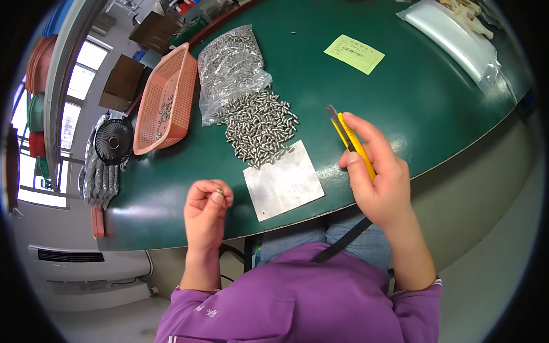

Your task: The recorder is using a utility knife to scrape individual metal pins before placing them into a tray at a manufacturing workbench.

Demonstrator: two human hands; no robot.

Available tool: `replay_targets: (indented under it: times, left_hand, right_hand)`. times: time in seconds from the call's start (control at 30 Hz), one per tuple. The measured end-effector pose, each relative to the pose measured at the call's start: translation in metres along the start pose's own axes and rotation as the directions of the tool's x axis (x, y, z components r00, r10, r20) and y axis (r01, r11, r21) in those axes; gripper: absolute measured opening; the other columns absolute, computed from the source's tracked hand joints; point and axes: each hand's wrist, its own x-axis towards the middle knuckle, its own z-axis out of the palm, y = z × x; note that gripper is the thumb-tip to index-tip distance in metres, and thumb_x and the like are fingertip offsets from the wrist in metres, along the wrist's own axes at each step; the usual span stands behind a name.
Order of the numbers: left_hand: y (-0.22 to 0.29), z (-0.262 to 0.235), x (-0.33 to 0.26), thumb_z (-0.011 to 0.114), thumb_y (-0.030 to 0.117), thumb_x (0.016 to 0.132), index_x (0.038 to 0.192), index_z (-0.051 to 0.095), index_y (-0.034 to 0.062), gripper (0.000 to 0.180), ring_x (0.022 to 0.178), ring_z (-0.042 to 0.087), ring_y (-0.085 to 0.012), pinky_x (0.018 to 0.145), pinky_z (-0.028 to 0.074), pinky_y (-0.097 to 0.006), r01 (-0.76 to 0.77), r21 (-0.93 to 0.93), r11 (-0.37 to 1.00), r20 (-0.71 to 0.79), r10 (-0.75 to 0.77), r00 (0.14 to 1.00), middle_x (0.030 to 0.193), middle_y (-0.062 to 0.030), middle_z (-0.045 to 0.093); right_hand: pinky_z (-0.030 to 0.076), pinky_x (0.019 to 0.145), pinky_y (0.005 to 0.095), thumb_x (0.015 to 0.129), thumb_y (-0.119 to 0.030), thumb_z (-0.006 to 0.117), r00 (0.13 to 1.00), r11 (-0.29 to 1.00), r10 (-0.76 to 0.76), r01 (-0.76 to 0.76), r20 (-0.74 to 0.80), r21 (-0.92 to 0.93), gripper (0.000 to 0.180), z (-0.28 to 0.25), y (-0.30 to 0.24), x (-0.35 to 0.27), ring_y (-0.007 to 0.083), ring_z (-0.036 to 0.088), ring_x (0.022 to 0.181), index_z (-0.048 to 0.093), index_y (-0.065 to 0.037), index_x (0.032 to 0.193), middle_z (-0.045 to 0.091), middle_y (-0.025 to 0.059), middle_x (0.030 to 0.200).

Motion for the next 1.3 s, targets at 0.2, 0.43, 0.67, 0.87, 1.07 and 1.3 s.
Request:
replay_targets:
  times: [0.2,0.43,0.67,0.87,1.07,1.3]
  left_hand:
    - [0.061,-0.106,0.102,0.06,0.014,0.098,0.113,0.06,-0.0009,0.021,0.09,0.059,-0.0098,0.082,0.049,-0.025,-0.311,0.734,0.603,-0.223,0.647,0.729,0.101,-0.0034,0.063]
    - [0.039,-0.043,0.083,0.069,-0.002,0.082,0.092,0.067,0.0026,0.012,0.09,0.062,-0.019,0.077,0.051,-0.03,-0.353,0.881,0.315,0.185,0.457,0.87,0.098,-0.0073,0.064]
    - [0.007,-0.009,0.066,0.072,0.004,0.078,0.088,0.066,0.0039,0.012,0.085,0.064,-0.0261,0.072,0.052,-0.035,-0.239,0.914,0.329,0.19,0.175,0.966,0.092,-0.0076,0.064]
    - [-0.001,-0.013,0.073,0.072,0.004,0.078,0.085,0.065,0.0025,0.01,0.081,0.063,-0.026,0.07,0.051,-0.035,-0.307,0.912,0.271,0.252,0.22,0.942,0.088,-0.0083,0.064]
    - [-0.002,-0.01,0.072,0.072,0.004,0.078,0.083,0.065,0.0022,0.009,0.073,0.062,-0.0224,0.067,0.051,-0.033,-0.176,0.926,0.335,0.118,0.187,0.975,0.082,-0.0083,0.062]
    - [0.009,0.0,0.054,0.069,0.001,0.078,0.082,0.065,0.0006,0.006,0.068,0.061,-0.0161,0.065,0.051,-0.028,-0.073,0.901,0.427,0.028,0.11,0.994,0.08,-0.0066,0.061]
  right_hand:
    - [0.052,0.065,0.027,0.089,0.002,0.053,0.999,0.999,-0.023,0.024,0.029,-0.047,0.046,0.005,0.001,0.003,0.014,0.067,0.07,0.054,-0.006,0.134,0.069,0.0098,0.083]
    - [0.054,0.065,0.0291,0.089,0.001,0.053,0.998,0.995,-0.061,0.061,0.01,-0.079,0.045,0.004,-0.002,0.003,0.0171,0.07,0.073,0.054,-0.006,0.133,0.07,0.0116,0.087]
    - [0.054,0.066,0.0289,0.089,0.001,0.054,0.998,0.996,-0.06,0.061,0.021,-0.068,0.044,0.003,-0.001,0.003,0.017,0.07,0.073,0.054,-0.006,0.133,0.07,0.0125,0.093]
    - [0.054,0.066,0.0289,0.089,0.001,0.053,0.997,0.995,-0.077,0.077,0.008,-0.071,0.043,0.004,-0.002,0.004,0.0172,0.07,0.074,0.054,-0.006,0.132,0.07,0.0121,0.094]
    - [0.054,0.066,0.0292,0.089,0.001,0.054,0.998,0.996,-0.052,0.053,0.03,-0.068,0.044,0.002,-0.002,0.003,0.0173,0.07,0.073,0.054,-0.006,0.132,0.07,0.0113,0.091]
    - [0.054,0.067,0.0288,0.089,0.0,0.054,1.0,1.0,0.014,-0.014,0.028,0.002,0.044,-0.002,-0.005,-0.005,0.0174,0.07,0.073,0.054,-0.005,0.133,0.07,0.0115,0.091]
